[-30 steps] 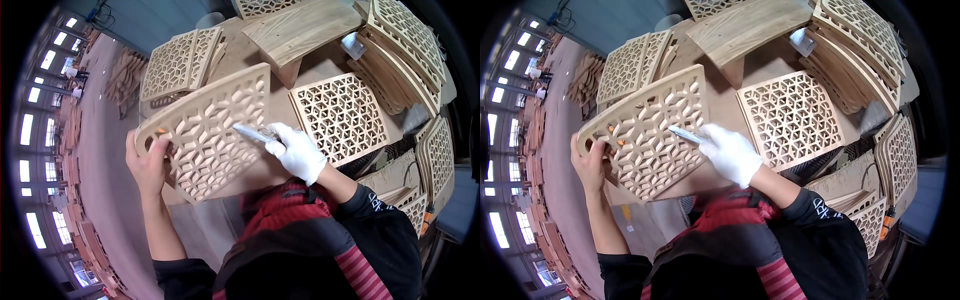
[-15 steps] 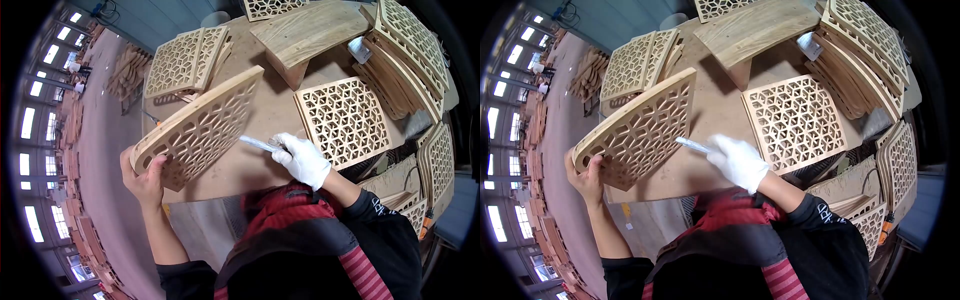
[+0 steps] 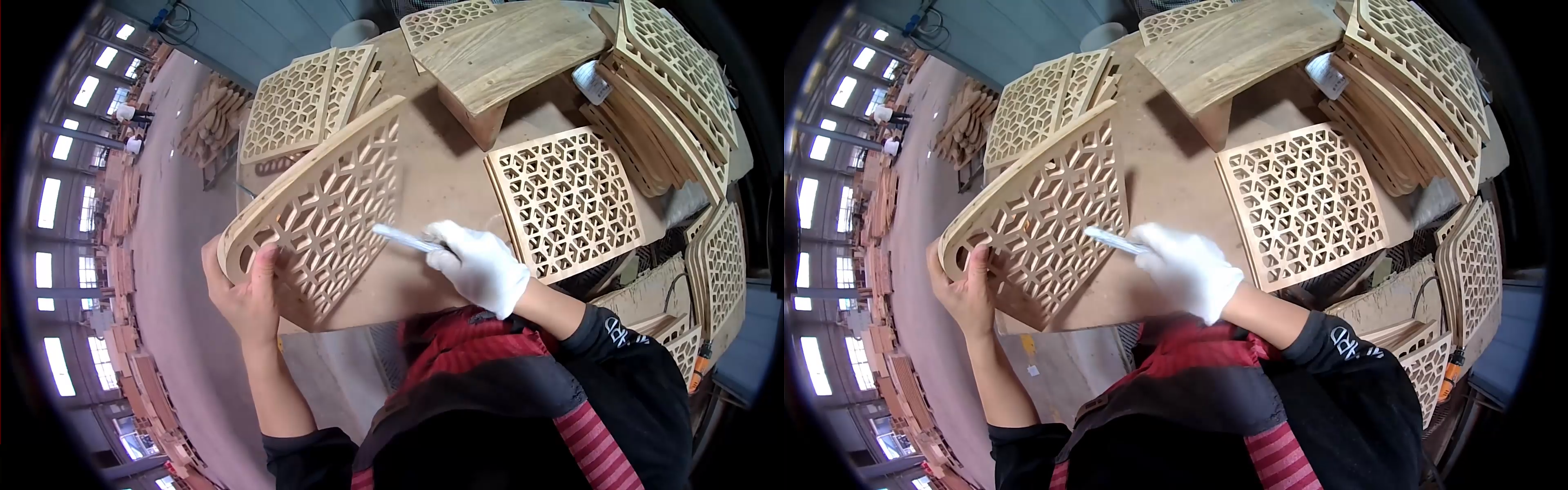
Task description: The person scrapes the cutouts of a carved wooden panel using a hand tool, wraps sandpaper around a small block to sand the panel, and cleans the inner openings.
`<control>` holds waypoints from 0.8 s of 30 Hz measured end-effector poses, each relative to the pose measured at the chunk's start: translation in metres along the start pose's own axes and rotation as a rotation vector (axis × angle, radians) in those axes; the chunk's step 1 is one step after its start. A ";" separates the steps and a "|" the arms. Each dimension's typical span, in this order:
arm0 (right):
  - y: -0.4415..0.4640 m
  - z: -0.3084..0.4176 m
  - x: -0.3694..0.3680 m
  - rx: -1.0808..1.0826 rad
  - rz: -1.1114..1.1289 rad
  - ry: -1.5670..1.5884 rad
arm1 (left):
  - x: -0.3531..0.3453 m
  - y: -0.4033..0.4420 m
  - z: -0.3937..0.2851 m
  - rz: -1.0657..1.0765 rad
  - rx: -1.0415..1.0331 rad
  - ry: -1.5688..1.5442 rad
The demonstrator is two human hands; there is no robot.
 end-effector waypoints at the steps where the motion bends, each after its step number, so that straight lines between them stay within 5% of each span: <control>1: 0.002 0.006 0.001 0.059 -0.018 0.009 | -0.003 0.001 -0.004 -0.001 0.015 -0.007; 17: 0.075 0.070 -0.015 0.173 -0.118 -0.317 | -0.037 0.037 -0.041 0.107 0.215 -0.071; 21: 0.072 0.072 -0.010 0.175 -0.109 -0.314 | -0.044 0.044 -0.039 0.090 0.005 0.032; 24: 0.075 0.073 -0.005 0.135 -0.118 -0.321 | -0.044 0.052 -0.038 0.132 0.113 0.061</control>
Point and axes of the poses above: each hand's wrist, its own y-axis towards the middle knuckle, its own x-axis out of the back of the hand, z = x × y, the point moved 2 cm from there along y, towards the middle knuckle, and after that the axes turned 7 degrees about -x, right-handed, at the moved point
